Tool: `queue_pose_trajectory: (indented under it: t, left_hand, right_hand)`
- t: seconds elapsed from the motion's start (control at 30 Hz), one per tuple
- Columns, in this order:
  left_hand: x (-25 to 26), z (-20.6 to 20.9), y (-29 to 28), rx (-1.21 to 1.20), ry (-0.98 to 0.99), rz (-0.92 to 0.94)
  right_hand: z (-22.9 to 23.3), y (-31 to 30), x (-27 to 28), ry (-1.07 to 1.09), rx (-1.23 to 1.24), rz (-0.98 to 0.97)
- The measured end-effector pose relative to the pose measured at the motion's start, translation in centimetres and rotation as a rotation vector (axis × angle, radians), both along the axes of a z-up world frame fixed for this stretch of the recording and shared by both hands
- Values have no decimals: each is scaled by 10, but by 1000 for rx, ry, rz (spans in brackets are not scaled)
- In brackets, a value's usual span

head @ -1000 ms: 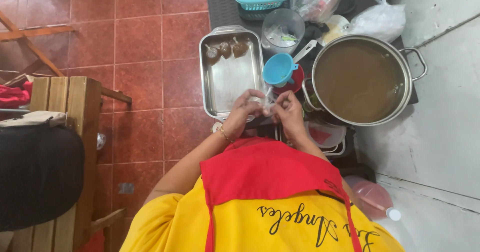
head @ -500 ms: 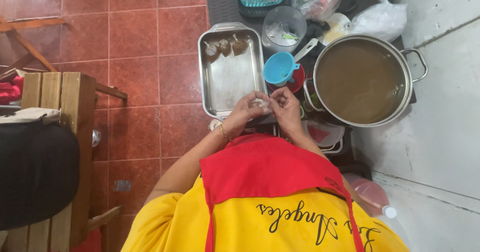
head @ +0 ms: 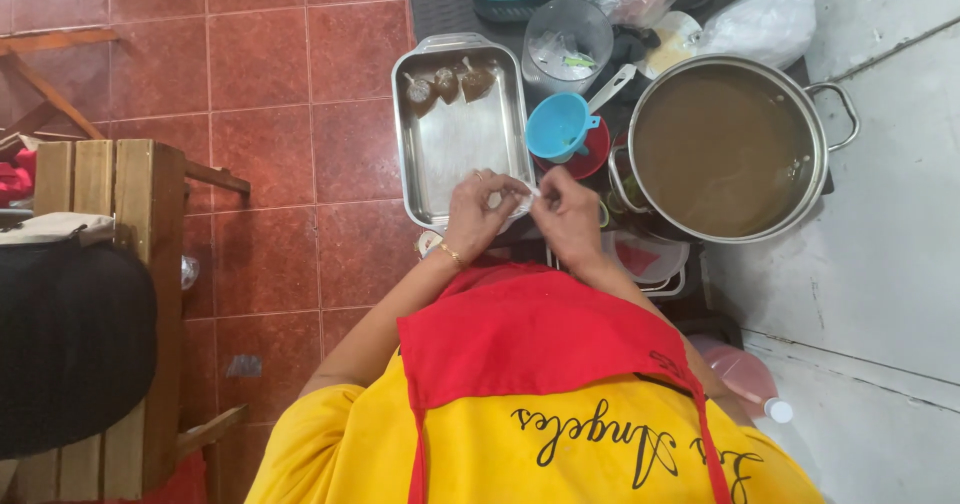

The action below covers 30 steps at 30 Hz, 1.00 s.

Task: Packaging individual portions of food by placing items in bags and adding liquid using a ladle and funnel.

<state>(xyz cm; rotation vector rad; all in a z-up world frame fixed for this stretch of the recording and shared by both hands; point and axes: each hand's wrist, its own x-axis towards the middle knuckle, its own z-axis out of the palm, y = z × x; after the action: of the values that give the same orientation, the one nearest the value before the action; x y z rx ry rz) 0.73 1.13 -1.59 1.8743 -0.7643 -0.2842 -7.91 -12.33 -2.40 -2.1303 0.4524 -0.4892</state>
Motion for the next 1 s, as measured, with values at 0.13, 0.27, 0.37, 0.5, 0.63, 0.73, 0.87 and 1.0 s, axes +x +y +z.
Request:
queue_pose_trajectory:
  t: [0.13, 0.27, 0.37, 0.5, 0.63, 0.73, 0.87, 1.0]
  left_hand:
    - [8, -19, 1, 49, -357, 89]
    - [28, -15, 11, -97, 197, 156]
    - [38, -21, 7, -125, 505, 126]
    - [43, -39, 2, -78, 518, 132]
    - [41, -32, -3, -70, 522, 137]
    - [48, -47, -8, 4, 469, 134]
    - [50, -66, -15, 211, 261, 123]
    - [48, -65, -29, 253, 252, 98]
  right_hand:
    - [14, -17, 20, -54, -173, 262]
    - [14, -75, 48, 129, -878, 329]
    - [-6, -92, 64, 349, -1203, 323]
    - [-16, -88, 73, 498, -1252, 381]
    - [-21, -78, 73, 525, -1266, 432]
    - [-7, -74, 71, 454, -1336, 481]
    - [35, -76, 46, 341, -1224, 415]
    - [65, -89, 29, 0, -1183, 335]
